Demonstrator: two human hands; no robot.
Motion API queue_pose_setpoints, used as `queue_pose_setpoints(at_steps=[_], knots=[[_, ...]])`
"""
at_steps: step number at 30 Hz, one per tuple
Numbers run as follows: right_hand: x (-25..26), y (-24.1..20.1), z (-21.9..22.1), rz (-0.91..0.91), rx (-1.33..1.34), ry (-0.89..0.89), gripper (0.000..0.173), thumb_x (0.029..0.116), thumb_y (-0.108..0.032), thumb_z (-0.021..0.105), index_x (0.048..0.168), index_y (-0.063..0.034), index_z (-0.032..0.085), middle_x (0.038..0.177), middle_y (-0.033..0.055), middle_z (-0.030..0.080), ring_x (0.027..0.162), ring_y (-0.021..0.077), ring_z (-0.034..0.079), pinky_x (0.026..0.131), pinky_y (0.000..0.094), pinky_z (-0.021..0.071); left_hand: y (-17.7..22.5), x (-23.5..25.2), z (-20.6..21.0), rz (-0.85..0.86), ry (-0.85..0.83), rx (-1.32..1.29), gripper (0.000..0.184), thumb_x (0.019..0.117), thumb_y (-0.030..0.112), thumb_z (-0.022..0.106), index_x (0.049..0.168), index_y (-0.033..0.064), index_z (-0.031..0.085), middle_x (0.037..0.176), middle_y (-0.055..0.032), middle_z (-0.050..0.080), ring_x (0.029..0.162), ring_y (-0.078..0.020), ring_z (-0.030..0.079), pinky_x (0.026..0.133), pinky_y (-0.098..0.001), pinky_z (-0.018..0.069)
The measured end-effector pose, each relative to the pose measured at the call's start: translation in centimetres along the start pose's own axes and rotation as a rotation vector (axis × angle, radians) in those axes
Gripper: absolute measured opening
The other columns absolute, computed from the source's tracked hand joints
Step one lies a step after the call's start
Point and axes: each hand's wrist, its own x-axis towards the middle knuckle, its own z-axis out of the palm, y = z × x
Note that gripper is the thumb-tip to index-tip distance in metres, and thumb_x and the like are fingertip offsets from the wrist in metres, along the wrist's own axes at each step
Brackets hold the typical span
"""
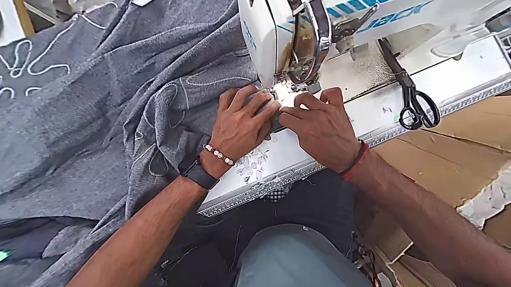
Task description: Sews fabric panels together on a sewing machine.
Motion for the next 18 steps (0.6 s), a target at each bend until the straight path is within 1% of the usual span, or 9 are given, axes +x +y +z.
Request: queue_pose_setpoints(at_steps=[3, 5, 9, 11, 12, 13, 14, 16, 18], knots=[[0.5, 0.2, 0.0, -0.011, -0.024, -0.042, 0.026, 0.0978, -0.004, 0.053, 0.106, -0.0171, 0.074, 0.112, 0.0008, 0.075, 0.105, 0.0268, 0.065, 0.085, 0.0521, 0.0383, -0.3, 0.2, -0.1, -0.006, 0.011, 0.003, 0.031, 0.102, 0.029, 0.054, 0.127, 0.0248, 0.072, 0.134, -0.0024, 0.067, 0.132, -0.0312, 0.053, 0.11, -0.0523, 0.0362], [0.7, 0.3, 0.5, 0.01, -0.035, -0.032, 0.029, 0.0978, -0.004, 0.053, 0.109, -0.0191, 0.074, 0.114, -0.0001, 0.076, 0.104, 0.0251, 0.067, 0.085, 0.0507, 0.04, -0.5, 0.3, -0.1, -0.018, 0.014, 0.0, 0.031, 0.1017, 0.027, 0.054, 0.125, 0.0228, 0.073, 0.131, -0.0032, 0.068, 0.131, -0.0324, 0.054, 0.109, -0.0532, 0.0363], [1.3, 0.8, 2.0, 0.056, -0.034, 0.042, 0.029, 0.1005, -0.008, 0.053, 0.113, -0.022, 0.075, 0.109, -0.0019, 0.077, 0.093, 0.0228, 0.067, 0.085, 0.0493, 0.0417, -0.8, 0.8, -0.3, -0.019, 0.027, 0.0, 0.03, 0.1011, 0.024, 0.054, 0.122, 0.0183, 0.074, 0.129, -0.0036, 0.069, 0.13, -0.0321, 0.054, 0.11, -0.0526, 0.0348], [1.0, 1.0, 2.6, 0.097, -0.015, 0.044, 0.029, 0.1038, -0.013, 0.05, 0.115, -0.0243, 0.075, 0.117, -0.0058, 0.076, 0.103, 0.022, 0.066, 0.088, 0.0484, 0.04, -1.0, 0.8, -0.3, 0.003, 0.025, -0.01, 0.031, 0.1011, 0.024, 0.053, 0.126, 0.0168, 0.071, 0.128, -0.0043, 0.069, 0.13, -0.032, 0.054, 0.11, -0.052, 0.0353], [0.8, 1.0, 2.7, 0.12, -0.02, 0.037, 0.03, 0.1046, -0.016, 0.048, 0.116, -0.0258, 0.075, 0.123, -0.0069, 0.074, 0.11, 0.022, 0.064, 0.089, 0.0481, 0.0395, -1.2, 0.8, -0.1, 0.015, 0.038, -0.002, 0.032, 0.1017, 0.027, 0.053, 0.127, 0.0195, 0.07, 0.128, -0.003, 0.07, 0.129, -0.0305, 0.055, 0.109, -0.0503, 0.0361], [0.5, 1.0, 2.7, 0.139, -0.034, 0.031, 0.031, 0.1042, -0.02, 0.048, 0.116, -0.0274, 0.075, 0.127, -0.0061, 0.072, 0.115, 0.0232, 0.062, 0.089, 0.0484, 0.0399, -1.4, 0.8, 0.0, 0.029, 0.038, -0.003, 0.033, 0.1022, 0.028, 0.053, 0.129, 0.0226, 0.07, 0.129, -0.0024, 0.07, 0.129, -0.0301, 0.055, 0.109, -0.05, 0.0361], [0.2, 1.0, 2.5, 0.153, -0.056, 0.022, 0.031, 0.1032, -0.023, 0.048, 0.116, -0.0282, 0.076, 0.129, -0.0023, 0.07, 0.116, 0.0261, 0.06, 0.087, 0.0494, 0.0403, -1.5, 0.8, 0.1, 0.043, 0.025, -0.004, 0.033, 0.1027, 0.029, 0.052, 0.131, 0.0256, 0.069, 0.13, -0.0022, 0.069, 0.129, -0.0303, 0.055, 0.108, -0.0502, 0.0358], [0.2, 0.8, 2.1, 0.168, -0.092, -0.007, 0.031, 0.1018, -0.026, 0.049, 0.118, -0.0293, 0.075, 0.125, 0.0061, 0.066, 0.112, 0.031, 0.056, 0.081, 0.0494, 0.0392, -1.7, 0.8, 0.1, 0.053, 0.006, -0.013, 0.034, 0.1028, 0.03, 0.052, 0.132, 0.0279, 0.069, 0.131, -0.0027, 0.068, 0.128, -0.0315, 0.054, 0.108, -0.0515, 0.035], [0.5, 0.5, 1.7, 0.182, -0.123, -0.036, 0.031, 0.1022, -0.024, 0.05, 0.12, -0.0309, 0.074, 0.117, 0.0082, 0.067, 0.108, 0.0318, 0.058, 0.078, 0.0484, 0.0396, -1.9, 0.8, 0.0, 0.049, 0.008, -0.02, 0.033, 0.102, 0.028, 0.053, 0.129, 0.028, 0.071, 0.128, -0.003, 0.069, 0.128, -0.0316, 0.054, 0.109, -0.0518, 0.035]])
